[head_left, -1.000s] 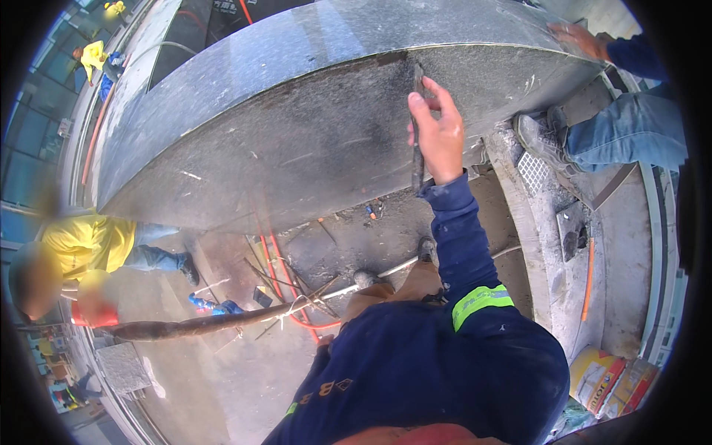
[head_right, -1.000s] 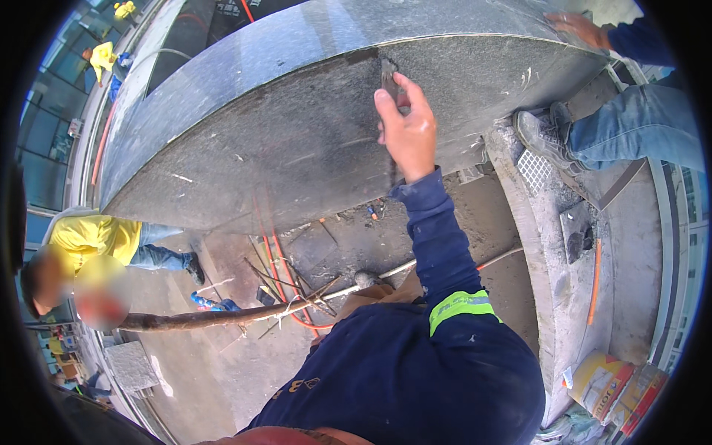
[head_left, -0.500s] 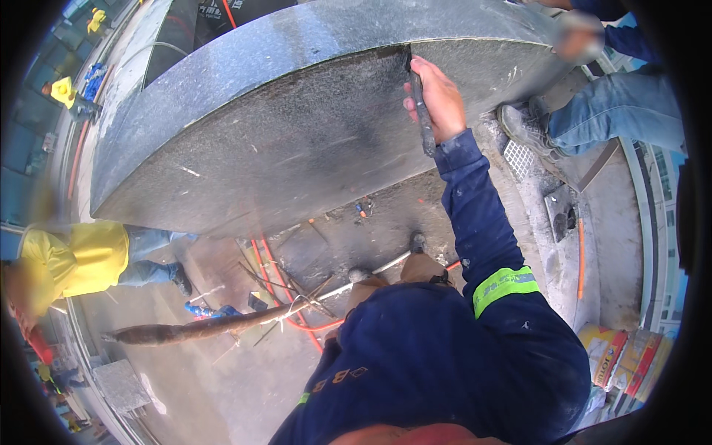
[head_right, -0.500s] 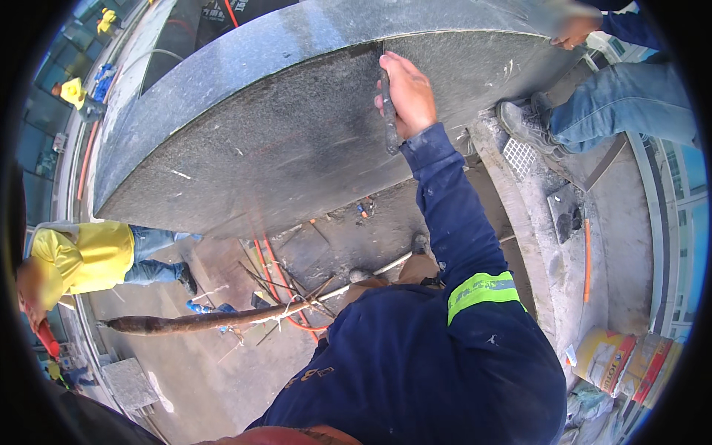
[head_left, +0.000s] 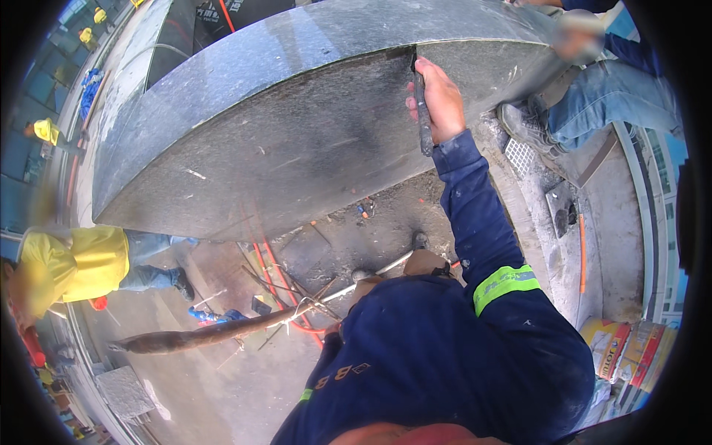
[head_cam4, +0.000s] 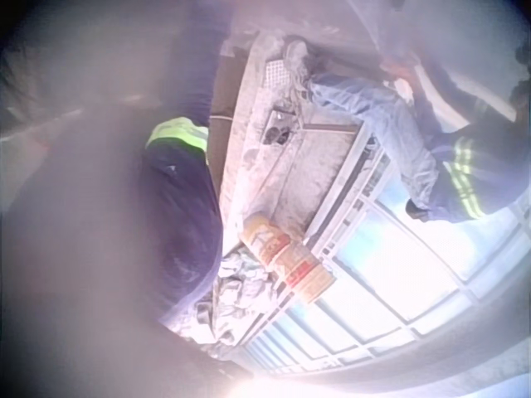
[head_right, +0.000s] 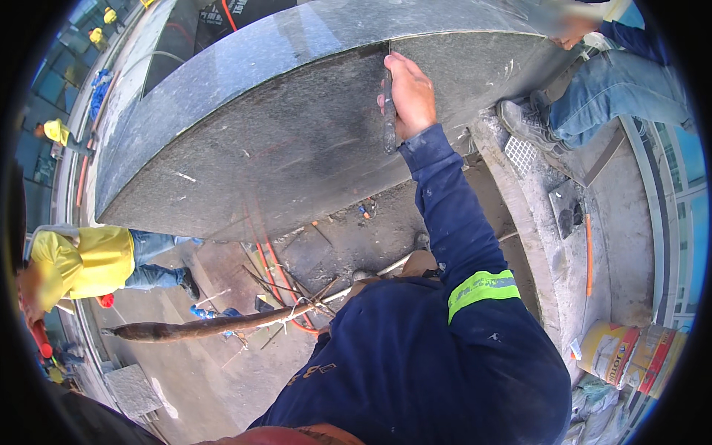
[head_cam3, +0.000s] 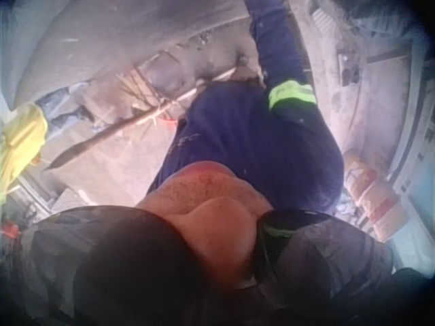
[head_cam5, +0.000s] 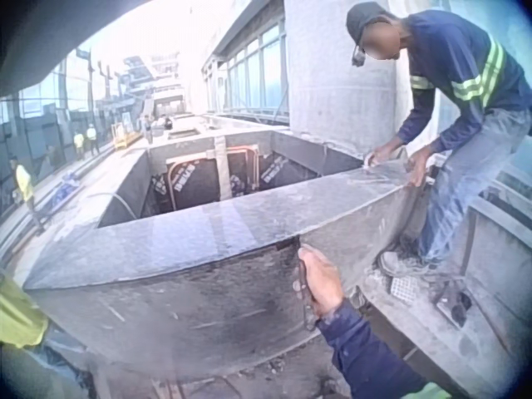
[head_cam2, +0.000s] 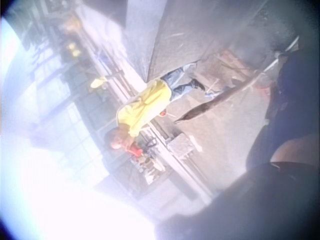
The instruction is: The person scoops mortar from a pile on the floor and applies it to a curved concrete surface using a trowel. The person repeatedly smooths the mortar along the edge of the structure.
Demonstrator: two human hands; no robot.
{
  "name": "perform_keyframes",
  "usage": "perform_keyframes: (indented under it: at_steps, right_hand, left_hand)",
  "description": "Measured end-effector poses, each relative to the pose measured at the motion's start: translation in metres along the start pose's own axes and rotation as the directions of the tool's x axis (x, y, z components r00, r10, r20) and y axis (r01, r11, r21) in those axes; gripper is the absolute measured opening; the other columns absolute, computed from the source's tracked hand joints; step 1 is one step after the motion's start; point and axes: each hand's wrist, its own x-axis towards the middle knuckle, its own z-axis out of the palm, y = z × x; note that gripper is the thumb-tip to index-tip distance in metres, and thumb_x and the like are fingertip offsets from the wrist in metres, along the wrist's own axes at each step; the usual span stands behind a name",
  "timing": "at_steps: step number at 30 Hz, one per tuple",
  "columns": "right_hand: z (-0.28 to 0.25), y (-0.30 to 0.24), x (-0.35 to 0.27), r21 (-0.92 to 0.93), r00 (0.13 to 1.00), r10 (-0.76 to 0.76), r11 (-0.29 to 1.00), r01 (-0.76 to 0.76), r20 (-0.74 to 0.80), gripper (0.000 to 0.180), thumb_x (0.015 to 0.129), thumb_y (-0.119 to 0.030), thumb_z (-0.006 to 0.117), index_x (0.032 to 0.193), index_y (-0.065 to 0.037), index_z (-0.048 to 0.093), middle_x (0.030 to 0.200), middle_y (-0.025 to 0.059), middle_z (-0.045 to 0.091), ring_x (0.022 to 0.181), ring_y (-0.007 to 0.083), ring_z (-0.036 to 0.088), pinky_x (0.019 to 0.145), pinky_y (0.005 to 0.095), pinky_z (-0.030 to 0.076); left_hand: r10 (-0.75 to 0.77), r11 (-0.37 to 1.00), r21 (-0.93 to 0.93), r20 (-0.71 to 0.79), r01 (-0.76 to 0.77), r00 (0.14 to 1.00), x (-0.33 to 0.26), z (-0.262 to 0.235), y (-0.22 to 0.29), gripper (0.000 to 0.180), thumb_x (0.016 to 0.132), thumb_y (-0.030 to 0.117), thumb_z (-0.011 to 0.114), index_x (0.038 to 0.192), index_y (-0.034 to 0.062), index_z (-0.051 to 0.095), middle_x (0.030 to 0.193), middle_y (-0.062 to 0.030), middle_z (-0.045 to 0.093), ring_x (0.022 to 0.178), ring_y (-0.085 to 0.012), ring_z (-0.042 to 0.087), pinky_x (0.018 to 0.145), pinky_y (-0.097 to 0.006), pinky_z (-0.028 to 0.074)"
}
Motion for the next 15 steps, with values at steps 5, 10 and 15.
perform_keyframes:
  at_steps: [5,10,15]
  right_hand:
    - [0.006,-0.001,-0.005,-0.074,1.000,-0.002,0.997,0.004,0.020,0.041,0.091,-0.026,0.063,0.126,-0.006,0.061,0.071,0.0022,0.054,0.049,0.0111,0.049,0.044,0.0264,0.040]
    - [0.010,0.007,-0.004,-0.100,0.998,0.022,0.995,-0.016,0.056,0.044,0.092,-0.031,0.062,0.133,-0.016,0.059,0.078,0.0016,0.059,0.052,0.0098,0.053,0.044,0.0239,0.039]
    - [0.022,0.012,-0.014,-0.101,0.997,0.012,0.995,-0.005,0.072,0.044,0.092,-0.030,0.063,0.134,-0.015,0.059,0.079,0.0014,0.058,0.052,0.0093,0.053,0.044,0.0240,0.039]
  left_hand:
    - [0.007,1.000,0.013,0.033,-0.008,0.999,-0.004,-0.007,0.004,0.026,0.089,0.026,0.053,0.109,0.0149,0.066,0.104,-0.0141,0.070,0.101,-0.0349,0.065,0.087,-0.047,0.050]
    - [0.032,0.998,0.061,0.054,-0.035,0.998,-0.009,-0.001,-0.011,0.026,0.087,0.023,0.055,0.108,0.0124,0.065,0.103,-0.0156,0.069,0.100,-0.0365,0.064,0.086,-0.048,0.050]
    - [0.012,1.000,-0.002,-0.007,-0.012,1.000,0.001,-0.009,-0.009,0.023,0.086,0.022,0.056,0.102,0.0084,0.066,0.097,-0.0192,0.068,0.098,-0.0385,0.064,0.085,-0.049,0.049]
